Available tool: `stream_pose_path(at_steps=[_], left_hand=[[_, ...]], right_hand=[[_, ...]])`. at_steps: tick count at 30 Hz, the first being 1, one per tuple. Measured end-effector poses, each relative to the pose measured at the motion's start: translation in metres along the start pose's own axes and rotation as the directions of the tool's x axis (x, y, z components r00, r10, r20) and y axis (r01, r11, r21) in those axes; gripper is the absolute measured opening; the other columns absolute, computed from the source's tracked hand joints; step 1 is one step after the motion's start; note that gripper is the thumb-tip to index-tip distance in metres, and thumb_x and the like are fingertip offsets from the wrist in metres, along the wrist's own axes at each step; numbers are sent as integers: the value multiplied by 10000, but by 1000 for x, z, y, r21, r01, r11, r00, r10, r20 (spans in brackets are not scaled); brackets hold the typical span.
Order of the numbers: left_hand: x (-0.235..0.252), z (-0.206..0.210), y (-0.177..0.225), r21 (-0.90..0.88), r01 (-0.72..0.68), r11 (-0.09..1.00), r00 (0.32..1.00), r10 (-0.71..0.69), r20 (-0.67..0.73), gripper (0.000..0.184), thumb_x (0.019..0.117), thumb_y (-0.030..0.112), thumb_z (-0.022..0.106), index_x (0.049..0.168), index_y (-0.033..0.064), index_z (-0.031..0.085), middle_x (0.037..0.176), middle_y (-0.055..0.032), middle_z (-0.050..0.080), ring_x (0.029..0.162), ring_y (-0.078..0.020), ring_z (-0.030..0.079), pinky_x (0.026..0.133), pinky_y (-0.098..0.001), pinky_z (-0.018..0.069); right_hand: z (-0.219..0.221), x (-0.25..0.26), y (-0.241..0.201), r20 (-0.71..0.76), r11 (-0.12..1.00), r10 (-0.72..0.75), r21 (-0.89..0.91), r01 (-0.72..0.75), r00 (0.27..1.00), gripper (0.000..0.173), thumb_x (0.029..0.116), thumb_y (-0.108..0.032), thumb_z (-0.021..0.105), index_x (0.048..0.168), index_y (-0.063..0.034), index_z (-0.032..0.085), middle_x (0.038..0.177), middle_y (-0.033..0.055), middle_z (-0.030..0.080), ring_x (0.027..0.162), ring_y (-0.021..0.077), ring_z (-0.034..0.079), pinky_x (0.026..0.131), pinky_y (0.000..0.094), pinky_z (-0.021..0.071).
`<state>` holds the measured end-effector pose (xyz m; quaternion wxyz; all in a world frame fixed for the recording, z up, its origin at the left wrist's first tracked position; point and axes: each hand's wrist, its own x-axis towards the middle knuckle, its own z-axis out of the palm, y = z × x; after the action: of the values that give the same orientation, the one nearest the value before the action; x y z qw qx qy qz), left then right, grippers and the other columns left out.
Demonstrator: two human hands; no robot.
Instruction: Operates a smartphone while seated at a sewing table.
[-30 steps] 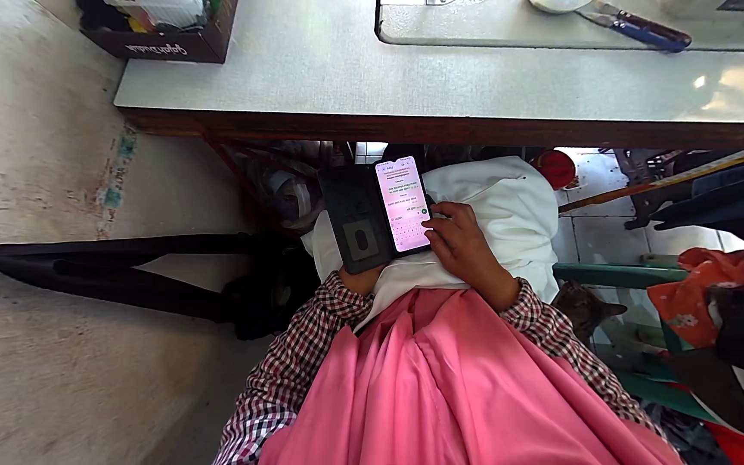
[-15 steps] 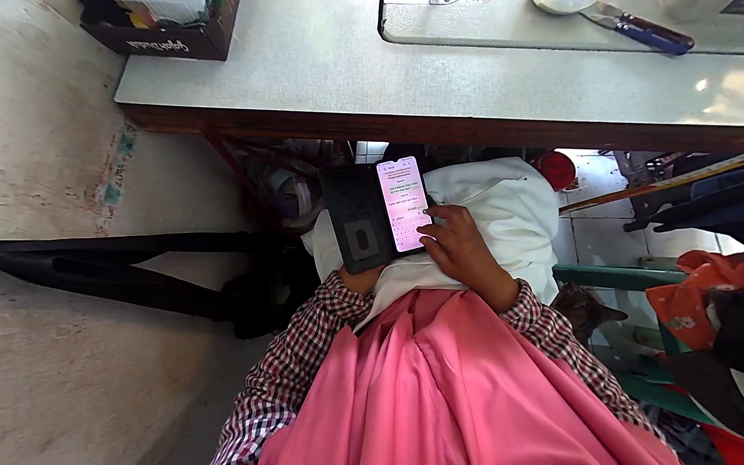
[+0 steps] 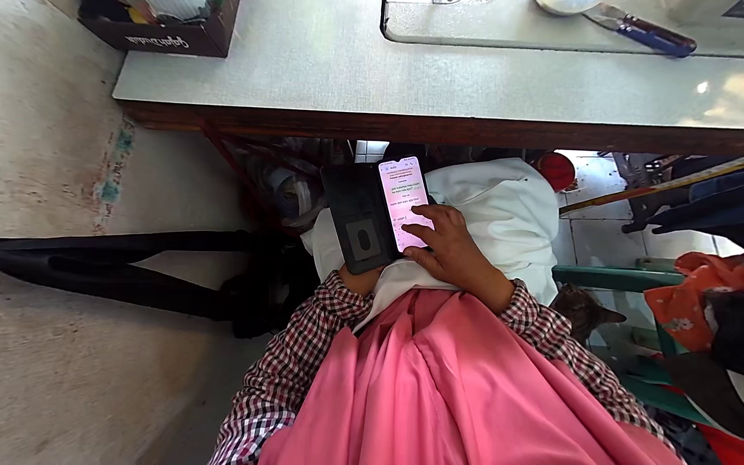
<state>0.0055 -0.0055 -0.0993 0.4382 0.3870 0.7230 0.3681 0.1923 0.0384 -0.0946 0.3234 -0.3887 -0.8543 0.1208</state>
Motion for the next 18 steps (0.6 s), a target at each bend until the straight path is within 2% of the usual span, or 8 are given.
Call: stream_pose_path(at_steps=[5, 9, 13, 16, 18], left_hand=[[2, -4, 0, 78, -32, 996, 998, 28, 52, 202, 844, -35, 747, 1003, -105, 645, 862, -63, 669, 823, 10, 604, 807, -175, 484], [0, -4, 9, 190, 19, 982, 998, -29, 48, 258, 853, -3, 763, 1052, -120, 647, 925, -109, 682, 873, -28, 608, 848, -209, 476], [-1, -2, 7, 163, 29, 986, 999, -31, 15, 253, 853, -17, 754, 1049, -127, 638, 918, -114, 676, 870, -35, 609, 840, -210, 480], [0, -5, 7, 217, -19, 976, 996, 0, 85, 242, 884, 7, 725, 1069, -128, 646, 956, -150, 684, 907, -79, 620, 873, -253, 481], [3, -7, 3, 220, -74, 973, 989, 43, 140, 220, 886, 18, 724, 1048, -114, 657, 938, -132, 685, 888, -68, 619, 859, -247, 485]], right_hand=[[1, 2, 0, 28, 1000, 1, -13, -1, 1000, 430, 1016, -434, 526, 1186, -110, 751, 1334, 191, 629, 1245, 386, 571, 1071, 561, 410], [0, 2, -1, 77, 1000, -12, -25, 14, 997, 429, 1018, -444, 515, 1200, -140, 757, 1361, 177, 619, 1271, 377, 553, 1101, 571, 370], [1, 1, -1, 85, 999, -47, -20, 49, 995, 419, 1022, -448, 515, 1165, -146, 768, 1348, 168, 631, 1275, 372, 559, 1112, 575, 364], [-3, 0, -1, 31, 1000, -25, 13, 25, 999, 403, 1017, -426, 535, 1137, -124, 773, 1315, 174, 646, 1253, 374, 573, 1099, 567, 388], [-4, -3, 2, -50, 999, 2, 40, 0, 999, 387, 1018, -402, 548, 1122, -104, 772, 1280, 189, 658, 1224, 382, 586, 1062, 560, 417]])
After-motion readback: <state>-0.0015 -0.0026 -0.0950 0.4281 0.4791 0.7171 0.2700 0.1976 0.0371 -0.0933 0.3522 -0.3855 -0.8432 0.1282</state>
